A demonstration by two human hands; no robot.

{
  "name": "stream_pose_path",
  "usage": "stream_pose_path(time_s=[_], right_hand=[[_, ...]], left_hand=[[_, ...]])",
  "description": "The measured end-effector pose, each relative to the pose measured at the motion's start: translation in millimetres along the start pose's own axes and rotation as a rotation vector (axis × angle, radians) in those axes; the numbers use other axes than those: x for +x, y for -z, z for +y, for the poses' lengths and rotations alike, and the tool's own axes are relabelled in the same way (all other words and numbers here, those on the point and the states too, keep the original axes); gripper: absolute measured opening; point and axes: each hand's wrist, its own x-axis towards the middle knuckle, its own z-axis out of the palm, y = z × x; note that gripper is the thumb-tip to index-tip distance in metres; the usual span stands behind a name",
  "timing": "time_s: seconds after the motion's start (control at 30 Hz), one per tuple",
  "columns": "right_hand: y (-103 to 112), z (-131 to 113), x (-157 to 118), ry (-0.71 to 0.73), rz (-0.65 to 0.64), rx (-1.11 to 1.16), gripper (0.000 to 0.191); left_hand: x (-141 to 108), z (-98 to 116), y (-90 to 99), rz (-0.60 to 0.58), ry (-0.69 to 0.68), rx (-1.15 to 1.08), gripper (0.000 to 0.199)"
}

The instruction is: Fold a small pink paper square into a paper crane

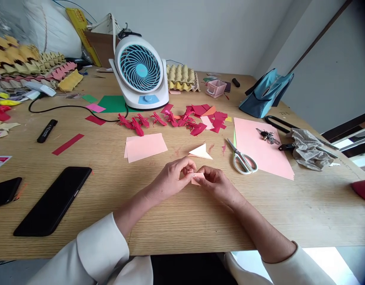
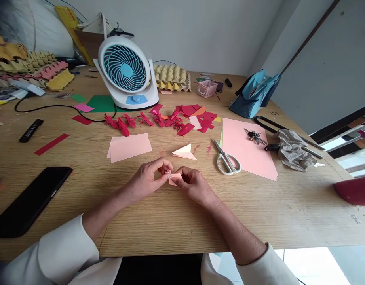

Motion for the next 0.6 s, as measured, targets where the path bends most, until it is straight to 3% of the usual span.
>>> stream_pose_path(time_s=[0.2,0.43,0.6], right_hand=[[-6.7,-0.4,0.1,-0.076,-0.004,0.110,0.036],[-24.4,-0.8,1.9,-0.024,0.157,0.254,0.036],[-28.9,-2.3,2.8,-0.052,0.101,0.297,0.037]], left_hand=[[-2.1,-1.4,2.2,0.062,0.086,-0.116,0.018],[-7.0,-10.9,-16.3,0.123,0.333,-0.423,0.018],[-9.8,-14.0,-18.2,0.178,0.336,-0.447,0.022]])
